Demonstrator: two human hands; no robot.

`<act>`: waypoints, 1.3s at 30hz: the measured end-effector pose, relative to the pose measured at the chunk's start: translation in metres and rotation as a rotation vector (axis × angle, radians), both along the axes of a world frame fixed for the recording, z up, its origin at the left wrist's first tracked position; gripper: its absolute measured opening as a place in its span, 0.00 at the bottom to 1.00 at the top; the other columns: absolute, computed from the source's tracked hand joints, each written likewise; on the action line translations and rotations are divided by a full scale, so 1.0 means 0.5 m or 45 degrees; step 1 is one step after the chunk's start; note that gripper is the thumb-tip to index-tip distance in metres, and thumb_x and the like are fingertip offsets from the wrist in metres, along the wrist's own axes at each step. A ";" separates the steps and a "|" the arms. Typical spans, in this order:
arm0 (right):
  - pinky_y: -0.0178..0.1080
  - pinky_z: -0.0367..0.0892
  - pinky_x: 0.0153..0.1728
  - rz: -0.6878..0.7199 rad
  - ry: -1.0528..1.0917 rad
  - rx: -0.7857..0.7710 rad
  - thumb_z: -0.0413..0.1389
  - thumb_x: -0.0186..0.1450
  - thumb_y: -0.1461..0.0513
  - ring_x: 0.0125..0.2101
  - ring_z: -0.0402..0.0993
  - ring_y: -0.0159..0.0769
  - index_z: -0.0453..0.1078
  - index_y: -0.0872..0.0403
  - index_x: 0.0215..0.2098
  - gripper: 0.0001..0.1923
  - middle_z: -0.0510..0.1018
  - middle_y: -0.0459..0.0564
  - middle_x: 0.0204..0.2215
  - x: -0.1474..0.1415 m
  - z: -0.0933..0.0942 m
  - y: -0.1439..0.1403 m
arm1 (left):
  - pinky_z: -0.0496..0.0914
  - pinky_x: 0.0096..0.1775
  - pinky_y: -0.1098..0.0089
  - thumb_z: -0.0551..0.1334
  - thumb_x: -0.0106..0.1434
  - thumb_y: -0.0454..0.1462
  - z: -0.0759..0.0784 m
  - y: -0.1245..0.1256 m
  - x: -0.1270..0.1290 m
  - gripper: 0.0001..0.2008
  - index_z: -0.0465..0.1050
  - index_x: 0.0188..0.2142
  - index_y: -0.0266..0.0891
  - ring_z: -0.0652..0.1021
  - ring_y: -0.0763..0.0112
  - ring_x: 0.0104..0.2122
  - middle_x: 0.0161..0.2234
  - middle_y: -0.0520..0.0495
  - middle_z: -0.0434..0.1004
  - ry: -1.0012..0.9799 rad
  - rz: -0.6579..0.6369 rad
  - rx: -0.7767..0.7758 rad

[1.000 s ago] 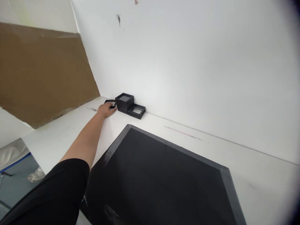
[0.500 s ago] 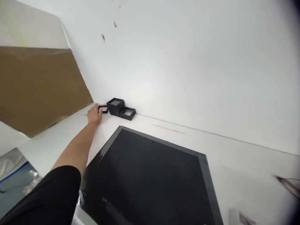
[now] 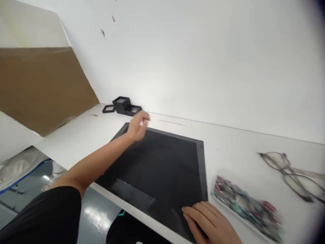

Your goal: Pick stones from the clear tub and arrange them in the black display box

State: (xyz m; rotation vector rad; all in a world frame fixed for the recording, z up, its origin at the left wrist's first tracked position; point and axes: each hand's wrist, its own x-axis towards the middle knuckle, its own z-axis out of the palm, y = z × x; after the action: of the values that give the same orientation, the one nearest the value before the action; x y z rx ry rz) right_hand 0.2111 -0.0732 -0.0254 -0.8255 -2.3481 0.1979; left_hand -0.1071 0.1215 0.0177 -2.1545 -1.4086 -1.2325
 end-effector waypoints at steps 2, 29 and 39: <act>0.37 0.70 0.31 -0.020 0.039 0.023 0.50 0.67 0.70 0.28 0.74 0.34 0.72 0.51 0.46 0.14 0.78 0.47 0.29 0.041 0.021 -0.024 | 0.70 0.46 0.68 0.38 0.68 0.61 -0.020 -0.071 0.104 0.31 0.72 0.38 0.47 0.77 0.71 0.39 0.37 0.51 0.78 0.181 -0.389 -0.075; 0.37 0.65 0.24 -0.818 0.167 -0.895 0.53 0.67 0.51 0.23 0.72 0.33 0.60 0.52 0.63 0.29 0.77 0.46 0.29 0.201 0.053 0.125 | 0.66 0.47 0.57 0.51 0.70 0.53 -0.051 -0.195 0.287 0.26 0.81 0.33 0.39 0.73 0.51 0.56 0.38 0.45 0.83 0.590 -0.614 -0.388; 0.35 0.55 0.24 -0.482 -0.491 -0.132 0.53 0.68 0.55 0.23 0.68 0.30 0.75 0.46 0.49 0.15 0.79 0.46 0.29 0.112 0.120 0.228 | 0.58 0.62 0.49 0.59 0.66 0.45 -0.029 -0.176 0.215 0.18 0.81 0.25 0.44 0.75 0.56 0.54 0.35 0.53 0.84 0.475 -0.508 -0.514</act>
State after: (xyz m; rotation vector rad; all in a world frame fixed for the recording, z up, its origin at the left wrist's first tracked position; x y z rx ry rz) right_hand 0.2673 0.0410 0.0344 -1.4476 -2.4833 -0.0027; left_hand 0.0006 0.0333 0.0031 -2.8612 -1.1760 -0.6236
